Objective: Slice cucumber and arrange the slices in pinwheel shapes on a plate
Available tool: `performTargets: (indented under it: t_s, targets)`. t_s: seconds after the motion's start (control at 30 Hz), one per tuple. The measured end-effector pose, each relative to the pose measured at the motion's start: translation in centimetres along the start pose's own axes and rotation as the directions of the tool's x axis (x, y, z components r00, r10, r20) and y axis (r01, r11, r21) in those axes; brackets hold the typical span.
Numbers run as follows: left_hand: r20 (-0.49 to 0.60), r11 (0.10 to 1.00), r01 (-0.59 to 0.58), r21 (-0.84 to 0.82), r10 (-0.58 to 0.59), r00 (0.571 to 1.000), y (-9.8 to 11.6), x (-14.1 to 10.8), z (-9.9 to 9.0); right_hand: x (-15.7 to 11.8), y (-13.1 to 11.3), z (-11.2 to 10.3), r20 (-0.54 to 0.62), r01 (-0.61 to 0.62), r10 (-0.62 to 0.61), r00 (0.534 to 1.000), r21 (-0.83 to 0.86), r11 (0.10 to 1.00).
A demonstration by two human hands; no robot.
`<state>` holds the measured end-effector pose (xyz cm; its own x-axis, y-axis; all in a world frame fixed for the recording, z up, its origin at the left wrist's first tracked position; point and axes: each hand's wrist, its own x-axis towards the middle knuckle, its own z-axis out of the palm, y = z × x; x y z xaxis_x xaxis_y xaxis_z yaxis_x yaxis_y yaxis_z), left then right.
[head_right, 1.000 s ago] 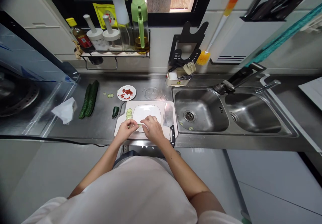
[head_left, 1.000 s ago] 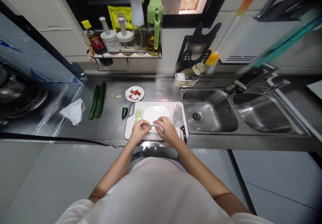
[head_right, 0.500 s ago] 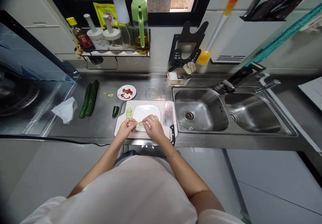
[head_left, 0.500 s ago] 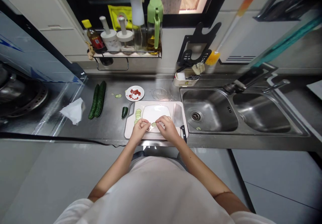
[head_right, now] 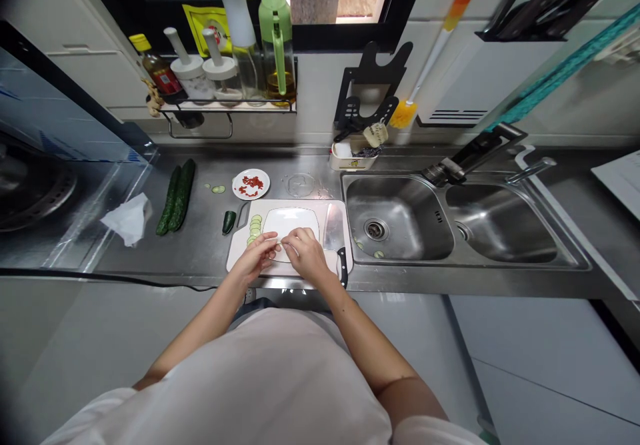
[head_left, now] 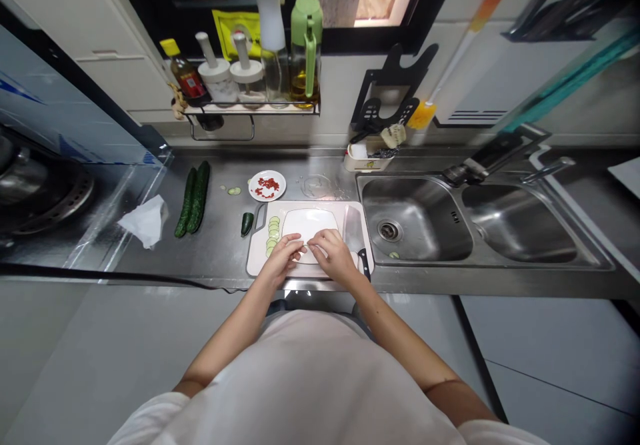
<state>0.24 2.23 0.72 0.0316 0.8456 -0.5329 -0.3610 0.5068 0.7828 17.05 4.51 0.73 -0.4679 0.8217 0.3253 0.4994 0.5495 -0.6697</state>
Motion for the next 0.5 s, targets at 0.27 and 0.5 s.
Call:
performTargets:
  t_s: [0.27,0.5]
  targets:
    - [-0.052,0.995,-0.05,0.085,0.054,0.997,0.3,1.1,0.0,0.1,0.6,0.2,0.019,-0.005,0.005,1.0,-0.01,1.0]
    - [-0.006,0.982,-0.123,0.141,0.125,0.992,0.2,1.5,-0.2,0.1,0.9,0.1,0.038,0.0,0.0,0.999,0.003,1.0]
